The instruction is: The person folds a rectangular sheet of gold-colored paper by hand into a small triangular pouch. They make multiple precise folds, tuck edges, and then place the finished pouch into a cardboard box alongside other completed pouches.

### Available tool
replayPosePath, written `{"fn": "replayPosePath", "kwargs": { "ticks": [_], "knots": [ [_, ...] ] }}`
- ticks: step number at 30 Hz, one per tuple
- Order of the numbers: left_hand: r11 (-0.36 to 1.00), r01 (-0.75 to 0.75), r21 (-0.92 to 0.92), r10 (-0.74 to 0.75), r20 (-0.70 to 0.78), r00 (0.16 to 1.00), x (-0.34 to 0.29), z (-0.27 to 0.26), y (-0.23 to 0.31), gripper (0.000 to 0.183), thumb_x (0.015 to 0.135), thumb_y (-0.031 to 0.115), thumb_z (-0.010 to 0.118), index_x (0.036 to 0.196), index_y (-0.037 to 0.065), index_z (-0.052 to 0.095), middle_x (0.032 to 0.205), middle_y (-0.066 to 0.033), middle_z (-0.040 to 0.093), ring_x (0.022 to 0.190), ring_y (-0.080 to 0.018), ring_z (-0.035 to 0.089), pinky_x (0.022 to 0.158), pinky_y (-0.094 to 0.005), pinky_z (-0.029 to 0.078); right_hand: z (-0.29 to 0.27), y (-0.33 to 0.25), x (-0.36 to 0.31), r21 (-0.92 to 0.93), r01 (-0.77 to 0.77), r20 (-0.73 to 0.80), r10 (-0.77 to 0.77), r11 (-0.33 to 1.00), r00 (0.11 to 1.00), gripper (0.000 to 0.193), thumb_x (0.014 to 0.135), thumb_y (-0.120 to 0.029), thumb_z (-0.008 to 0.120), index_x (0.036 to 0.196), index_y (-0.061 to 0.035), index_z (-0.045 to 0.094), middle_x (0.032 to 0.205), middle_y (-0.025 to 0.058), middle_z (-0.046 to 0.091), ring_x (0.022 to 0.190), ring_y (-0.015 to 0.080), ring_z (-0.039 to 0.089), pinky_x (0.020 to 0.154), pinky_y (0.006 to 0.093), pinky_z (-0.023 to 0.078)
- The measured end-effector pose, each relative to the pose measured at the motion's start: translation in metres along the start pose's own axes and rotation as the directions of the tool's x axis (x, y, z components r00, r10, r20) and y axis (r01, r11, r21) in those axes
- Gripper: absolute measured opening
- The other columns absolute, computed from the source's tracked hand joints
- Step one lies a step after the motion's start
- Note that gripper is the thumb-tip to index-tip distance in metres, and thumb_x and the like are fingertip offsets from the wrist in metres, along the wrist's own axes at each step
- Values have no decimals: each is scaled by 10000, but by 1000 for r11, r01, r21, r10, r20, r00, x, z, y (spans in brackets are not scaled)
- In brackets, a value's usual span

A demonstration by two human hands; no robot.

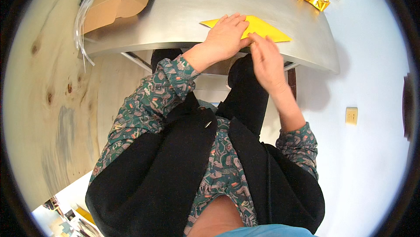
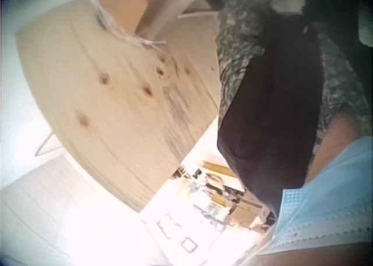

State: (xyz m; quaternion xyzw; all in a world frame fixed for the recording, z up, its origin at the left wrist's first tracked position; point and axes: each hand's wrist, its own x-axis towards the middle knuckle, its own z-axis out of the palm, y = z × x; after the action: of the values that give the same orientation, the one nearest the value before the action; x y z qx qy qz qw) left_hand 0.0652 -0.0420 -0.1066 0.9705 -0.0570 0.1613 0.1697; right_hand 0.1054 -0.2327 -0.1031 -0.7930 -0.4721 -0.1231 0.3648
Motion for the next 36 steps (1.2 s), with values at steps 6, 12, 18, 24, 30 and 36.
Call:
{"fn": "replayPosePath", "kwargs": {
  "ticks": [6, 12, 18, 24, 30, 36],
  "knots": [
    [999, 1, -47, -4, -60, 998, -1, -5, 4, 508, 950, 323, 668, 1316, -18, 581, 1430, -218, 554, 1392, -383, 465, 1175, -501, 343, -6, 0, -15, -169, 51, -42, -59, 984, 997, 339, 1010, -192, 556, 1323, -71, 603, 1302, 131, 668, 1254, 261, 612, 1165, 490, 337],
    [998, 11, -54, -13, -52, 999, -2, -7, 4, 528, 945, 348, 679, 1312, -21, 590, 1425, -217, 561, 1397, -376, 463, 1183, -490, 332, -16, 14, -17, -268, 16, -47, -30, 963, 998, 299, 1016, -201, 550, 1286, -95, 624, 1251, 94, 702, 1178, 229, 659, 1192, 496, 293],
    [1000, 8, -26, -10, -53, 999, 0, -7, 5, 546, 932, 364, 691, 1304, -24, 595, 1415, -219, 568, 1393, -373, 469, 1176, -476, 343, -36, 44, -25, -337, -134, -78, 114, 932, 990, 289, 1031, -208, 528, 1283, -108, 627, 1234, 81, 709, 1162, 215, 665, 1201, 492, 276],
    [1000, -28, -15, 26, -89, 996, 0, -3, 3, 550, 916, 372, 701, 1288, -21, 604, 1382, -219, 587, 1357, -380, 497, 1145, -470, 379, -48, 44, -6, -354, -89, -167, 30, 931, 985, 263, 1001, -195, 579, 1225, -98, 677, 1218, 107, 700, 1150, 270, 651, 1154, 462, 342],
    [1000, -24, -7, 23, -104, 994, 0, 1, 1, 518, 920, 375, 693, 1276, 9, 608, 1368, -202, 585, 1329, -371, 513, 1126, -473, 392, -8, 29, 49, -14, -25, -24, 25, 1000, 999, 279, 976, -186, 590, 1219, -91, 690, 1112, 142, 667, 1044, 333, 635, 901, 406, 513],
    [999, -40, 1, 39, -145, 989, -1, 1, 2, 503, 942, 374, 664, 1303, 31, 593, 1361, -155, 589, 1310, -350, 519, 1112, -462, 401, 14, 43, 63, -172, -68, 83, 83, 983, 993, 310, 991, -239, 562, 1207, -62, 699, 1047, 166, 639, 1007, 348, 616, 885, 432, 511]
  ]
}}
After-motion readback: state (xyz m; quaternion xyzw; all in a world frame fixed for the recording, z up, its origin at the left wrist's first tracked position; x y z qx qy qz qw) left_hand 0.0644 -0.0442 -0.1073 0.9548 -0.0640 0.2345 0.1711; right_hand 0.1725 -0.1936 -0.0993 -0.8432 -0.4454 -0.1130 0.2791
